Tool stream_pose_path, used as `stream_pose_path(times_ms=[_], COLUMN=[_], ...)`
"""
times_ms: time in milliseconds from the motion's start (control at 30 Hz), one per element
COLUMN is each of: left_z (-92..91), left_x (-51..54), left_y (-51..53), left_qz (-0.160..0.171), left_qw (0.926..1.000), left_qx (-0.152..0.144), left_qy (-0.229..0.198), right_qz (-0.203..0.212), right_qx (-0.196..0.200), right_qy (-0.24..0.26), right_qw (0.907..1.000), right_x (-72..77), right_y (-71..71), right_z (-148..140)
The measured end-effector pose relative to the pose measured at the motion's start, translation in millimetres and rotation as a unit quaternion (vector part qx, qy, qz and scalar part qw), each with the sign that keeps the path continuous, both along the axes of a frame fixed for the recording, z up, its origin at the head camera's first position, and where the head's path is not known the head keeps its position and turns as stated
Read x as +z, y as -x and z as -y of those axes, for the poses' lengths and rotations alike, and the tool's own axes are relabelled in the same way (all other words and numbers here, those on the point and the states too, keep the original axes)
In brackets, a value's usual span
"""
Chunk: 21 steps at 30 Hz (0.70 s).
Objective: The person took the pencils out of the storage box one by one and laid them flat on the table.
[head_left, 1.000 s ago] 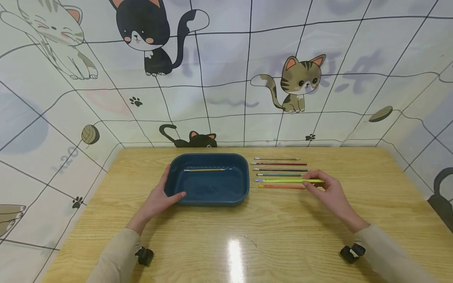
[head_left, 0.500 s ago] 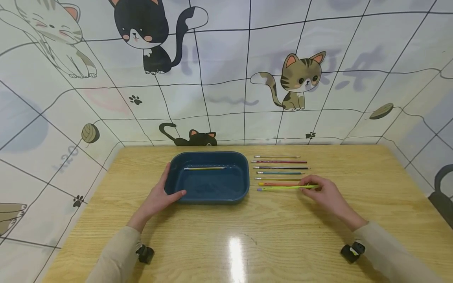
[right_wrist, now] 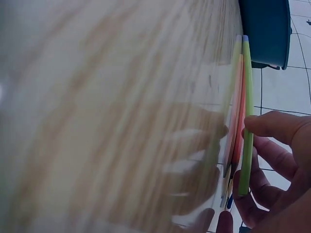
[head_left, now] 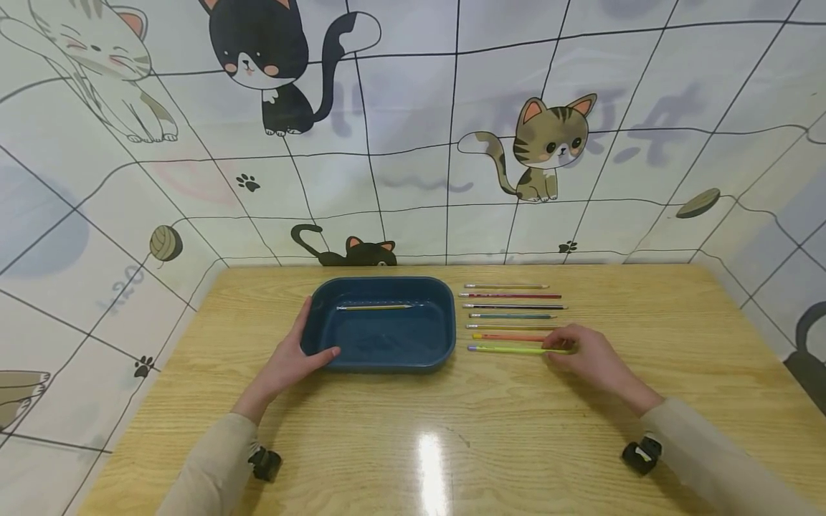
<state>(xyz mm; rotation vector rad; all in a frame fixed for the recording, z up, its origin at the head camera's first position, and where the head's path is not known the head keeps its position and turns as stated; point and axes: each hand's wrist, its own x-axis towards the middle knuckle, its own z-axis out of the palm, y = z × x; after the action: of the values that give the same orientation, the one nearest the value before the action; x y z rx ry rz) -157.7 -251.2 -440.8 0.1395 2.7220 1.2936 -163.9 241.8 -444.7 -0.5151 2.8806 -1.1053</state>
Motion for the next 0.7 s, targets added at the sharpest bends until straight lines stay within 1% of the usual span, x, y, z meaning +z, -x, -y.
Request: stream_pose_path(times_ms=[333, 700], left_z=[0.4, 0.6], left_x=[-0.9, 0.3], left_y=[0.7, -0.6], left_qz=[0.001, -0.002], left_qw=[1.0000, 1.0000], left_qx=[-0.001, -0.002], left_qy=[0.000, -0.006], right_qz=[-0.002, -0.007], right_qx=[-0.004, -0.018], right_qy=[-0.028, -0.066], right_qw=[0.9996, 0.9976], right_x=[-2.0, 0.7], right_y=[2.6, 2.8], right_z=[-0.7, 2.3])
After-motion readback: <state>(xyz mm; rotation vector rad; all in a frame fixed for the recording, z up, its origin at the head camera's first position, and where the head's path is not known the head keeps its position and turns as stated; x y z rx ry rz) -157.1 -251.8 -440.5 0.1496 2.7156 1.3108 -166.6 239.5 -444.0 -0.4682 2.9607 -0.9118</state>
